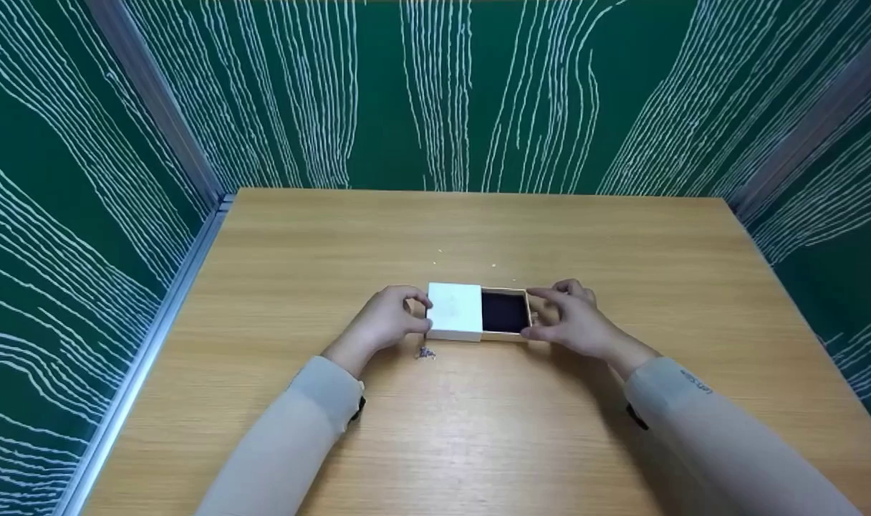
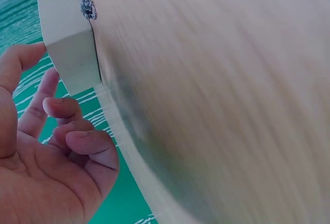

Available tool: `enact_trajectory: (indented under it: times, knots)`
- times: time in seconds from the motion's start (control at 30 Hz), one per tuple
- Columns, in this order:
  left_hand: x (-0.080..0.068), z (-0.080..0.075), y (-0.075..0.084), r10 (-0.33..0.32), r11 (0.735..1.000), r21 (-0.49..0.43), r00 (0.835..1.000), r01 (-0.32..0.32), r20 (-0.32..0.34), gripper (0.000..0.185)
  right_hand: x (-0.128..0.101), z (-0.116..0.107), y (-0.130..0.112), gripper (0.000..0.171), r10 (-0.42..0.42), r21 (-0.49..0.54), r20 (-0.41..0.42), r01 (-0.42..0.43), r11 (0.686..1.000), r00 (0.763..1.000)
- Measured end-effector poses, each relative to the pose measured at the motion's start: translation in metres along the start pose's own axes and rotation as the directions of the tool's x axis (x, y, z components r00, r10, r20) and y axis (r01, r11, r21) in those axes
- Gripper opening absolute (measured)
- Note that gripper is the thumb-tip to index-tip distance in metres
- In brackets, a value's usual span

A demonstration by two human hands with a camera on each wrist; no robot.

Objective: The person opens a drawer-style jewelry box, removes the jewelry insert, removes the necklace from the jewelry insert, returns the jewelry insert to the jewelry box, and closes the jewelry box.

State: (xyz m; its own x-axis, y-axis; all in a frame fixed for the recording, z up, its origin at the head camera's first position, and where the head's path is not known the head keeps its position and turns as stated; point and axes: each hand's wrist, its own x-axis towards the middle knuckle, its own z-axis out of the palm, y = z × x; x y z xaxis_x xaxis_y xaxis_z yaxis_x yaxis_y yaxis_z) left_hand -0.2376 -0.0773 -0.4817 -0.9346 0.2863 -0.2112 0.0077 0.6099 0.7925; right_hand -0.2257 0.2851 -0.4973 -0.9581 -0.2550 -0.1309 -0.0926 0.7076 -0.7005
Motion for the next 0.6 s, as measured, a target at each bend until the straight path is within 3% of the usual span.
enact_trajectory:
  times: [0.23, 0.6]
  knots:
    - [-0.0014, -0.0018, 0.0001, -0.052, 0.999, -0.002, 0.999, 0.052, 0.005, 0.071, 0.0018, -0.0027, 0.0017, 0.099, -0.016, -0.053, 0.015, 0.017, 0.998, 1.0]
    - [0.0013, -0.0057, 0.0024, -0.03, 0.999, -0.013, 0.997, 0.031, 0.068, 0.066, 0.006, -0.0044, -0.0006, 0.098, 0.014, -0.033, 0.035, -0.013, 0.999, 0.999]
